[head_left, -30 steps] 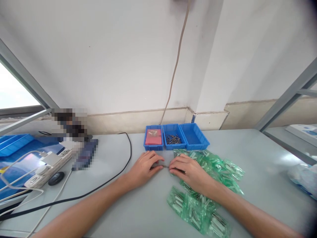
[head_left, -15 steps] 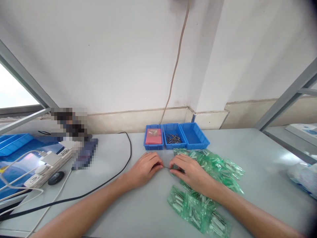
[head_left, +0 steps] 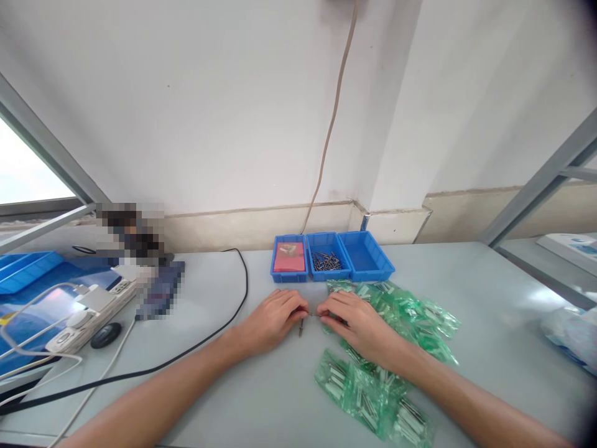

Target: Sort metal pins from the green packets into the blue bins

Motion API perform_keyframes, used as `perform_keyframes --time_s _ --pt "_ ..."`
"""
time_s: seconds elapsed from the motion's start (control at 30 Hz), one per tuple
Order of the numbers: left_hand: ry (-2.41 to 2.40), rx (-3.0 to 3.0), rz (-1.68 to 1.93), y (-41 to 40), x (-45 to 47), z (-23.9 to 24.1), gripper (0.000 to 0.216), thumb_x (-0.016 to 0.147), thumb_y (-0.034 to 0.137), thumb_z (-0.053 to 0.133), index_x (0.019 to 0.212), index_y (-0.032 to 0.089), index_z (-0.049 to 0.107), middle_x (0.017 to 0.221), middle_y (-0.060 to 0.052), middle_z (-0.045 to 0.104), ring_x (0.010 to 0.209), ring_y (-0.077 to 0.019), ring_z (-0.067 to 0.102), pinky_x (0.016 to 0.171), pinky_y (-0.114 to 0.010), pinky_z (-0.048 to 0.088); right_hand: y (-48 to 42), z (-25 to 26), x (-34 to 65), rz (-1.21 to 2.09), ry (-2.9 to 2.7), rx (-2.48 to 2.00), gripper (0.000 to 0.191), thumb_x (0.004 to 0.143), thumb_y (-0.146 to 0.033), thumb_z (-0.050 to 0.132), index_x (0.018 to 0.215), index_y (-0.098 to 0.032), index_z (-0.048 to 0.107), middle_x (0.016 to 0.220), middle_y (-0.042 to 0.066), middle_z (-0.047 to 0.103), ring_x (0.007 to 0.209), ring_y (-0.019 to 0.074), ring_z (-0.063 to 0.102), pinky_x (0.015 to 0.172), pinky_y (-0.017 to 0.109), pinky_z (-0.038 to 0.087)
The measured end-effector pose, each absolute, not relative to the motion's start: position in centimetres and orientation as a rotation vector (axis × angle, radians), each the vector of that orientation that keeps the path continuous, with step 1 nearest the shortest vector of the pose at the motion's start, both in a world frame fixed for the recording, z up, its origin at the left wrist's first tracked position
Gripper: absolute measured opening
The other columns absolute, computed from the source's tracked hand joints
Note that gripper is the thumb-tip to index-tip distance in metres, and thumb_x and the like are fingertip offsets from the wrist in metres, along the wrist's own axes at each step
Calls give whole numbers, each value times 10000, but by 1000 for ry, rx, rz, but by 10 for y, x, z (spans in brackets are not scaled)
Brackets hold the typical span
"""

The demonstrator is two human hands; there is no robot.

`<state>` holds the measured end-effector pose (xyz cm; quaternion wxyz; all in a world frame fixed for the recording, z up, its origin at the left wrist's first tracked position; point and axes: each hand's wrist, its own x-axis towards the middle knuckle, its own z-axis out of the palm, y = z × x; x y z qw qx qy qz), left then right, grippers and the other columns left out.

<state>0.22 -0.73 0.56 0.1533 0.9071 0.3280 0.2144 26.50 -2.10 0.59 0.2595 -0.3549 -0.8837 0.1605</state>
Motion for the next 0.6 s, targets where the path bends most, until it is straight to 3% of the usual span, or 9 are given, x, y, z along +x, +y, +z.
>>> perform_keyframes --time_s 0.2,0.4,0.6 --pt "974 2627 660 -8 1 3 212 1142 360 460 1099 214 607 1035 -45 685 935 -206 628 877 -338 481 -18 1 267 353 -2378 -1003 279 1106 -153 488 1280 -239 689 1065 74 703 999 263 669 892 422 495" --pt "1012 2631 671 -10 1 7 207 1124 345 494 1028 207 614 981 -45 668 899 -213 608 855 -344 472 -17 8 268 327 -2252 -1069 301 1116 -143 420 1206 -254 685 1096 79 696 996 256 674 871 419 486" --pt "933 2635 599 -13 0 10 195 1057 387 619 1159 223 642 1073 -67 663 1005 -245 613 938 -380 477 -16 13 269 407 -2076 -1176 246 1115 -209 441 1155 -256 679 1135 76 693 1028 259 674 900 423 507"
